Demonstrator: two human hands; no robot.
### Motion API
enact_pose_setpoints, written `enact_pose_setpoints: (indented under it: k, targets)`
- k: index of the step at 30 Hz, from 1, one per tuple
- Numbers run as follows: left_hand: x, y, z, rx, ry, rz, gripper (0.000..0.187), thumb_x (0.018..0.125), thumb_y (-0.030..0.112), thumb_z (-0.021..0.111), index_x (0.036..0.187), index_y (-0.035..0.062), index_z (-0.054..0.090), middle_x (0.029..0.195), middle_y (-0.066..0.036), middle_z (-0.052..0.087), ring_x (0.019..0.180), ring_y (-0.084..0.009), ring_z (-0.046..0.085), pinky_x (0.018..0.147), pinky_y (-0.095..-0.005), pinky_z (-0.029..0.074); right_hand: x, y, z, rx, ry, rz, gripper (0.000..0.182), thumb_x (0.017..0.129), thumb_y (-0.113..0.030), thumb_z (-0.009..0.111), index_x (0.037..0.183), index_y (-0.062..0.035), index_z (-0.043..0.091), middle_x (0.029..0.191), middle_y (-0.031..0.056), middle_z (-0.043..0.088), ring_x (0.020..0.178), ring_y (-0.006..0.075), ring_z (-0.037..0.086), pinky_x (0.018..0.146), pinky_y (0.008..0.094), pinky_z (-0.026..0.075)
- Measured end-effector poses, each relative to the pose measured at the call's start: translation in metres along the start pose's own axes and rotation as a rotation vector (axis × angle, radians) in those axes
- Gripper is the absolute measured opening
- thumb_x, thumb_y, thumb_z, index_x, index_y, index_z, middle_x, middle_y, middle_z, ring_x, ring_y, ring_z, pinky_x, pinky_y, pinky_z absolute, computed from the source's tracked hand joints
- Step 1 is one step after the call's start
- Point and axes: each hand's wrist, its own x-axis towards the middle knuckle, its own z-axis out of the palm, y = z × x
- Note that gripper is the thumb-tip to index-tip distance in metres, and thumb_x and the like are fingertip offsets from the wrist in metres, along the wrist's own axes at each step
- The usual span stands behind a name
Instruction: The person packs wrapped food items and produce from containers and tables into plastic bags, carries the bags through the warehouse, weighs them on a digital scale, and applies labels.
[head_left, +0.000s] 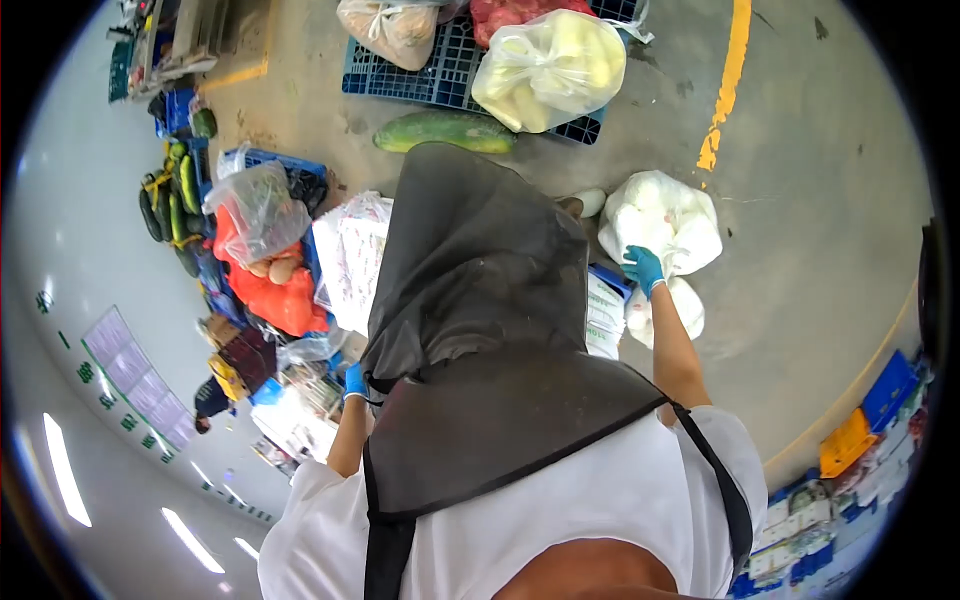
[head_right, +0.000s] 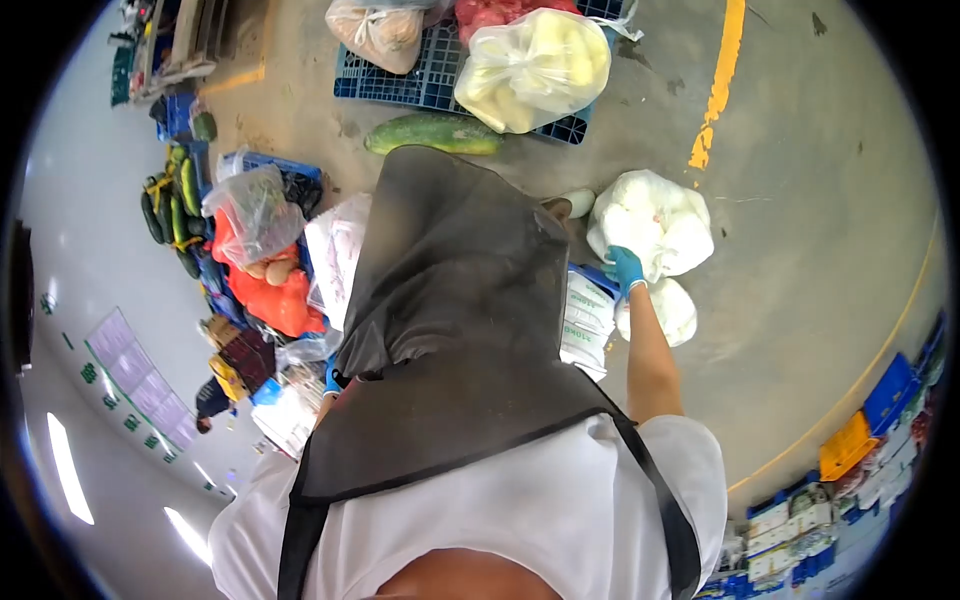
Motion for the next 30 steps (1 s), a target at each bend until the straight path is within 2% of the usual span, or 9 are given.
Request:
enact_pose_setpoints:
  k: [8,12,14,15,17,19,24,27,30]
  targets:
    - [0.021,-0.033,0.037,-0.166,-0.065,-0.046,0.058,0.091,0.053,0.052,0.094,-0.0024,0.069,0.079,-0.005,0.064,0.067,-0.0143,0.056,0.062,-0.0309,0.045,-0.030,-0.065,0.016,-0.198,0.115,0.001,0.027,0.088,-0.031,0.058,0.109,-0.0135,0.061,0.095,0.0068,0.066,0.074,0.0235,0.066,0.061,0.0345,0.049]
    - [0.102,-0.053,0.042,-0.226,-0.201,-0.348,0.072,0.092,0.062,0.040,0.096,-0.0044,0.069,0.064,-0.009,0.057,0.049,-0.0161,0.047,0.046,-0.0327,0.037,-0.041,-0.151,0.109,-0.216,0.162,-0.132,0.028,0.089,-0.032,0.057,0.109,-0.0127,0.061,0.096,0.0057,0.065,0.076,0.0204,0.066,0.065,0.0334,0.049]
    - [0.148,-0.066,0.045,-0.353,-0.261,-0.225,0.072,0.097,0.057,0.031,0.107,-0.0057,0.065,0.065,-0.012,0.060,0.043,-0.0175,0.048,0.043,-0.0300,0.037,-0.040,-0.180,0.169,-0.246,0.192,-0.212,0.031,0.090,-0.032,0.056,0.112,-0.0116,0.060,0.098,0.0058,0.065,0.078,0.0190,0.066,0.066,0.0324,0.051]
    - [0.179,-0.069,0.034,-0.517,-0.464,-0.422,0.070,0.099,0.053,0.029,0.119,-0.0077,0.059,0.069,-0.014,0.063,0.042,-0.0181,0.049,0.042,-0.0295,0.038,-0.041,-0.187,0.202,-0.297,0.172,-0.250,0.030,0.091,-0.032,0.056,0.112,-0.0113,0.060,0.098,0.0060,0.065,0.078,0.0189,0.066,0.065,0.0318,0.051]
    - [0.211,-0.059,0.026,-0.901,-0.356,-0.421,0.054,0.100,0.033,0.028,0.129,-0.0121,0.039,0.082,-0.020,0.068,0.040,-0.0206,0.052,0.036,-0.0294,0.039,-0.046,-0.201,0.269,-0.407,0.144,-0.324,0.029,0.091,-0.030,0.056,0.113,-0.0107,0.059,0.099,0.0063,0.064,0.079,0.0186,0.065,0.064,0.0306,0.051]
    - [0.266,-0.073,0.030,-1.125,-0.185,-0.378,0.042,0.098,0.025,0.036,0.113,-0.0102,0.052,0.082,-0.018,0.068,0.042,-0.0226,0.054,0.039,-0.0316,0.043,-0.047,-0.200,0.331,-0.373,0.068,-0.313,0.031,0.094,-0.029,0.055,0.117,-0.0084,0.058,0.103,0.0076,0.065,0.079,0.0192,0.065,0.065,0.0314,0.053]
    - [0.333,-0.018,-0.051,-0.968,-0.044,-0.003,0.028,0.086,0.018,0.060,0.105,-0.0028,0.062,0.086,-0.010,0.065,0.060,-0.0202,0.061,0.053,-0.0319,0.047,-0.097,-0.194,0.465,-0.538,0.007,-0.091,0.023,0.094,-0.024,0.056,0.108,-0.0067,0.062,0.093,0.0086,0.065,0.067,0.0194,0.063,0.058,0.0323,0.051]
    - [0.389,0.080,-0.103,-1.475,-0.159,-0.300,0.028,0.087,0.019,0.064,0.110,0.0022,0.064,0.096,-0.005,0.063,0.082,-0.0136,0.060,0.068,-0.0261,0.046,-0.106,-0.202,0.493,-0.773,0.050,-0.094,0.026,0.093,-0.026,0.057,0.112,-0.0079,0.062,0.092,0.0073,0.065,0.069,0.0202,0.062,0.060,0.0326,0.051]
    - [0.421,0.198,-0.149,-1.321,-0.183,0.310,0.030,0.091,0.012,0.057,0.120,0.0039,0.060,0.088,0.000,0.057,0.076,-0.0103,0.051,0.066,-0.0228,0.040,-0.112,-0.226,0.532,-1.036,0.182,-0.454,0.032,0.092,-0.029,0.058,0.113,-0.0058,0.064,0.093,0.0083,0.069,0.076,0.0197,0.063,0.068,0.0320,0.051]
